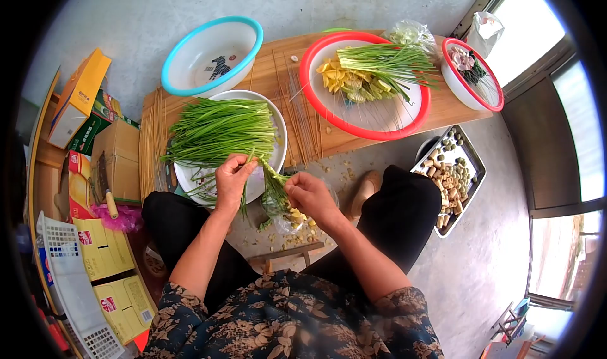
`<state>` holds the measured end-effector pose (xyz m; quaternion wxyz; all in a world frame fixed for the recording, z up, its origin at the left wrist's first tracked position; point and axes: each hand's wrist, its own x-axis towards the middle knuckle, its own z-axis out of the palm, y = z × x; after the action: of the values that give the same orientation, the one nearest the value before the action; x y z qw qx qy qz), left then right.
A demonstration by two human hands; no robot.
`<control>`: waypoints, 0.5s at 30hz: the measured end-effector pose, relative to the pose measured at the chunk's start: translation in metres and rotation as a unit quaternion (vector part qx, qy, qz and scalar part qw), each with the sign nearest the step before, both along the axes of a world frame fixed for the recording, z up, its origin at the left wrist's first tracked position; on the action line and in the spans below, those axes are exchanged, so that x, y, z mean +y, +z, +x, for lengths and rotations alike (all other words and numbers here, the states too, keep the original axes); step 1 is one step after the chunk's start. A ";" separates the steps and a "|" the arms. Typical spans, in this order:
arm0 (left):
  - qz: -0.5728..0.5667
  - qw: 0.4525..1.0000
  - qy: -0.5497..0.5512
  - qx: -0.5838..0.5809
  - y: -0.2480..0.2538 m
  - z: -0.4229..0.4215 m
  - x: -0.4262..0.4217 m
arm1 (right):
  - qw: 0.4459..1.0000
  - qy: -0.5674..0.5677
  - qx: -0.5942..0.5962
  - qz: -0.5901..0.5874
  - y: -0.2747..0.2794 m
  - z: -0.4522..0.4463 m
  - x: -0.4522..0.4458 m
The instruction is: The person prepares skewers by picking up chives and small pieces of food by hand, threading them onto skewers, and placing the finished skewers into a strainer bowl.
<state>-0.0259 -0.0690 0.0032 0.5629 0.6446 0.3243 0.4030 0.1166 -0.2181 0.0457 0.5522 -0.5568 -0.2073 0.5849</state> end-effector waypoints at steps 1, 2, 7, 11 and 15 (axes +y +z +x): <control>-0.057 0.998 0.001 -0.027 0.001 0.000 0.001 | 1.000 0.001 0.000 0.000 0.000 0.001 0.000; -0.114 0.992 0.003 -0.054 0.002 0.000 0.003 | 1.000 -0.002 -0.001 -0.002 -0.001 0.002 0.001; -0.200 0.978 -0.013 -0.047 0.011 -0.006 0.011 | 1.000 0.002 -0.003 0.001 -0.003 0.003 0.000; -0.234 0.967 -0.049 -0.084 0.004 -0.008 0.016 | 1.000 0.009 -0.002 0.001 -0.003 0.002 -0.001; -0.246 0.963 -0.040 -0.100 0.000 -0.008 0.017 | 1.000 0.013 -0.010 0.005 -0.001 0.002 0.000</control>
<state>-0.0336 -0.0515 0.0035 0.7496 0.4547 0.3292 0.3505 0.1185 -0.2185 0.0446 0.5456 -0.5569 -0.2224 0.5854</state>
